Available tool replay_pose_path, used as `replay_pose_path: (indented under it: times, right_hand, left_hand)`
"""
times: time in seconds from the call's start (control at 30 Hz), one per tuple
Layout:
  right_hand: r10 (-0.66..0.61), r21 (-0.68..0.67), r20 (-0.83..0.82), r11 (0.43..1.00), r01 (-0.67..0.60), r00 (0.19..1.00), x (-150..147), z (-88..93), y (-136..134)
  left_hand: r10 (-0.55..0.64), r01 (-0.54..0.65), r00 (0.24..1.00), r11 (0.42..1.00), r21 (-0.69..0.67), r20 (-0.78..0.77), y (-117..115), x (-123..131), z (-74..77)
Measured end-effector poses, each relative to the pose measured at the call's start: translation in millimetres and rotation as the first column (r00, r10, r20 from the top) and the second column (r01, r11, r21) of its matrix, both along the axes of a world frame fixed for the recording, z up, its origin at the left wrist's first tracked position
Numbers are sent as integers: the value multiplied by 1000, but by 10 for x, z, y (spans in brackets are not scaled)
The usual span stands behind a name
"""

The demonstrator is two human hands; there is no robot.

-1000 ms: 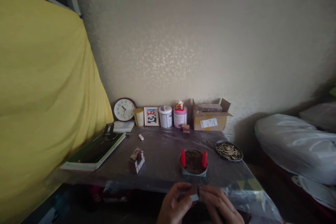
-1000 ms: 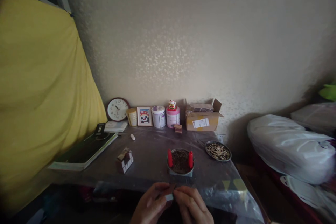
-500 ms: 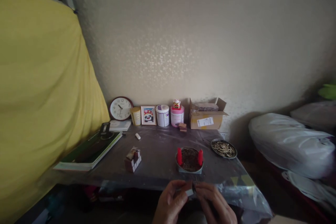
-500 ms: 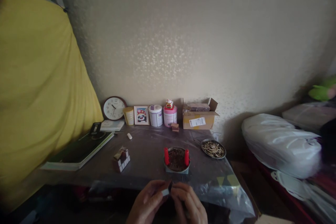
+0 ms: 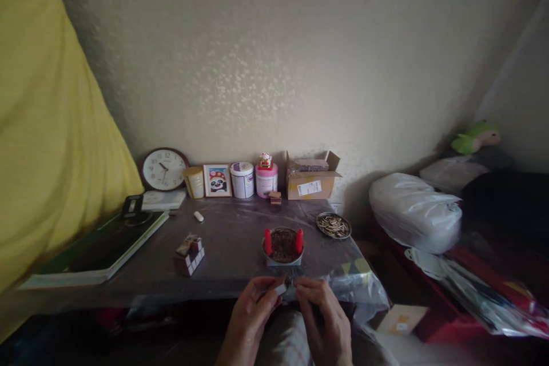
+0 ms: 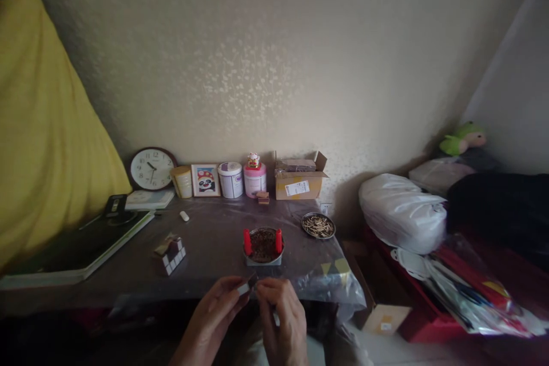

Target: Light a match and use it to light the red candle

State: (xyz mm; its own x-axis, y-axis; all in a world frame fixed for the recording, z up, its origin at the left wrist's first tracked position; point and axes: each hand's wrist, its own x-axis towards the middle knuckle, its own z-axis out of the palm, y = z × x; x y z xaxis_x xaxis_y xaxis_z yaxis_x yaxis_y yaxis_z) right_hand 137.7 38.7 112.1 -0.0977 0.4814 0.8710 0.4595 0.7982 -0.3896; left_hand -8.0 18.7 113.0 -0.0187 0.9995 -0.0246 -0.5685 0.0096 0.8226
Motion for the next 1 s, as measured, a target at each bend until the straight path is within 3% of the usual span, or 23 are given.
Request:
replay_pose_path:
  times: [0.17, 0.27, 0.33, 0.4, 0.5, 0.57, 0.83, 1.0]
  right_hand:
    - [-108, 34, -45, 993, 110, 993, 71, 114, -68]
    - [-71, 87, -41, 993, 75, 997, 102, 143, -115]
    - [-27, 89, 70, 996, 21, 997, 103, 55, -38]
    - [-98, 57, 121, 994, 92, 988, 108, -91, 127]
    - [-285, -31, -14, 958, 284, 959, 158, -272, 377]
    - [-322, -70, -84, 946, 317, 943, 209, -301, 449]
    - [-189, -180, -160, 971, 160, 969, 120, -158, 168]
    - [-37, -89, -68, 996, 31, 997, -3, -125, 52]
  left_hand:
    - [23, -23, 1000, 1000, -13, 8, 67, 7, -49]
    - [58, -58, 998, 998, -38, -1, 109, 24, -82]
    - [54, -53, 999, 998, -27, 9, 112, 36, -76]
    - [45, -45, 999, 999, -9, 4, 98, 38, -61]
    - [47, -48, 998, 998, -30, -34, 78, 15, -66]
    - [63, -65, 997, 996, -59, -37, 82, -9, -93]
    - [44, -45, 999, 998, -50, -16, 82, 6, -96]
    - [5, -5, 1000, 1000, -12, 8, 51, 46, -75]
